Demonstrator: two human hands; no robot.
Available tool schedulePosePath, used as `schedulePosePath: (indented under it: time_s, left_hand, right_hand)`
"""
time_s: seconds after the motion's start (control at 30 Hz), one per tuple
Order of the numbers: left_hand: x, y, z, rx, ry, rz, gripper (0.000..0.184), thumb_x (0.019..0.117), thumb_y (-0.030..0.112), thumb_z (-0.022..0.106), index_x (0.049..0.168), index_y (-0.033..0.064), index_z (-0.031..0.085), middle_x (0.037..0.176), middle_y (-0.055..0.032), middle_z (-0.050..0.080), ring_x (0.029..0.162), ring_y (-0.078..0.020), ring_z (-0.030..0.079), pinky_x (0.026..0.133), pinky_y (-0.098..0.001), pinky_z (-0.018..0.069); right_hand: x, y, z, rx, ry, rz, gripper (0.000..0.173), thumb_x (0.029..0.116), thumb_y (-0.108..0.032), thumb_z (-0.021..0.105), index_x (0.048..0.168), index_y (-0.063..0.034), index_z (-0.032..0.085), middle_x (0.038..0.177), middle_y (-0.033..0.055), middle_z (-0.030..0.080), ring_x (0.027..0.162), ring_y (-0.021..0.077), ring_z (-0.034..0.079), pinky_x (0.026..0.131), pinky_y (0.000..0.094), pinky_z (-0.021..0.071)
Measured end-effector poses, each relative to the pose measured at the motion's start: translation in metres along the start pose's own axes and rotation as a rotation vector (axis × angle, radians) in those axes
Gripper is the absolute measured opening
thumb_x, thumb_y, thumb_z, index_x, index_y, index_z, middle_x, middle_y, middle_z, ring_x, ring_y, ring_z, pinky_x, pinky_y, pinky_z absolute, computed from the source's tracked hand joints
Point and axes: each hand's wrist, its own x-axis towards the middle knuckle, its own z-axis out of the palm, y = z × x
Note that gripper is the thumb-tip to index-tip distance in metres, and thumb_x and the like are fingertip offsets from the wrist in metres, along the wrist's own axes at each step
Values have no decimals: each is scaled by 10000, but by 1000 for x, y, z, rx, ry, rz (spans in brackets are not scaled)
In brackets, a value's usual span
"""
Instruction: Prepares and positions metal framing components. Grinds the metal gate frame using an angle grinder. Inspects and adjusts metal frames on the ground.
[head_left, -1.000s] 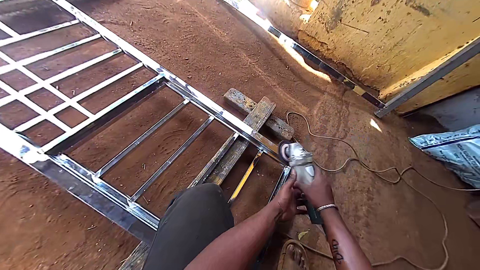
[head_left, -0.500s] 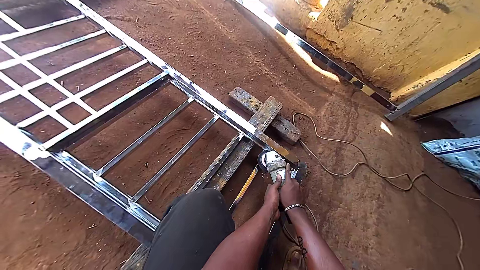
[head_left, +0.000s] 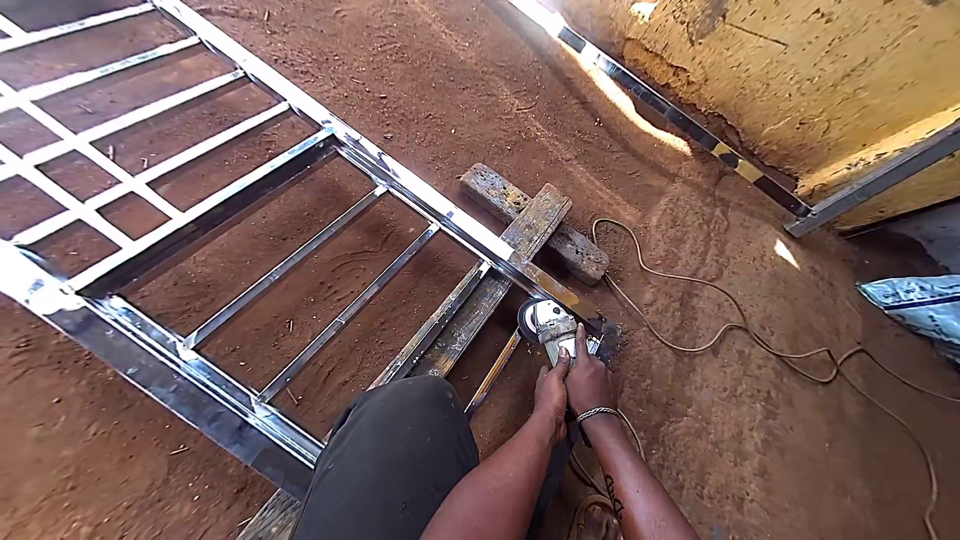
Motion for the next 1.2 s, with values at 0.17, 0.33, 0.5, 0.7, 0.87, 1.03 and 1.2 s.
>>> schedulePosePath:
  time_s: [0.17,0.33,0.5,0.7,0.87,1.03,1.2]
  left_hand:
    - [-2,9,2,12,5,-11,735,970,680,538,1407,90,542,1222,-185,681,1118,-315,670,941,-543,560]
    - [-4,5,4,89,-17,-25,776,961,705,527,1428,86,525,1235,-184,674,1127,-310,667,951,-542,562]
    - [0,8,7,45,-11,-33,780,951,692,562,1442,88,513,1241,-198,669,1125,-332,663,940,-556,559]
    - [-6,6,9,67,-27,-65,762,953,703,546,1413,95,533,1219,-186,677,1104,-317,676,920,-542,573]
    - [-8,21,9,-15,-38,-65,774,936,727,548,1406,112,547,1184,-184,687,1053,-335,686,873,-565,575]
    - [-10,25,11,35,-55,-102,775,940,725,545,1379,86,566,1192,-196,683,1061,-341,688,880,-568,579]
    - [-16,35,8,13,-58,-118,782,924,750,542,1332,86,603,1154,-191,691,1024,-341,691,859,-565,576]
  right_hand:
    - [0,-7,-10,-12,-5,-7,652,1055,-394,488,1654,-317,245,1037,167,746,971,367,727,831,548,579]
    - [1,3,-7,2,-18,31,622,1057,-404,456,1644,-299,278,1026,169,750,978,375,728,835,573,576]
    - [1,-3,-16,-5,-26,14,660,1055,-383,487,1658,-293,235,998,172,751,960,376,731,825,559,580]
    - [1,3,-17,-27,-58,40,669,1046,-386,480,1658,-300,225,988,168,750,951,369,732,810,557,583]
    - [-4,-20,-46,-29,-116,53,689,1057,-370,502,1666,-314,185,1024,191,740,970,380,725,835,555,578]
    - [-4,-19,-50,-35,-138,74,664,1055,-400,486,1657,-299,225,1037,201,739,986,386,724,833,568,578]
    - [-4,-26,-53,-36,-128,76,672,1060,-401,481,1663,-296,203,1027,209,735,981,392,721,836,571,577]
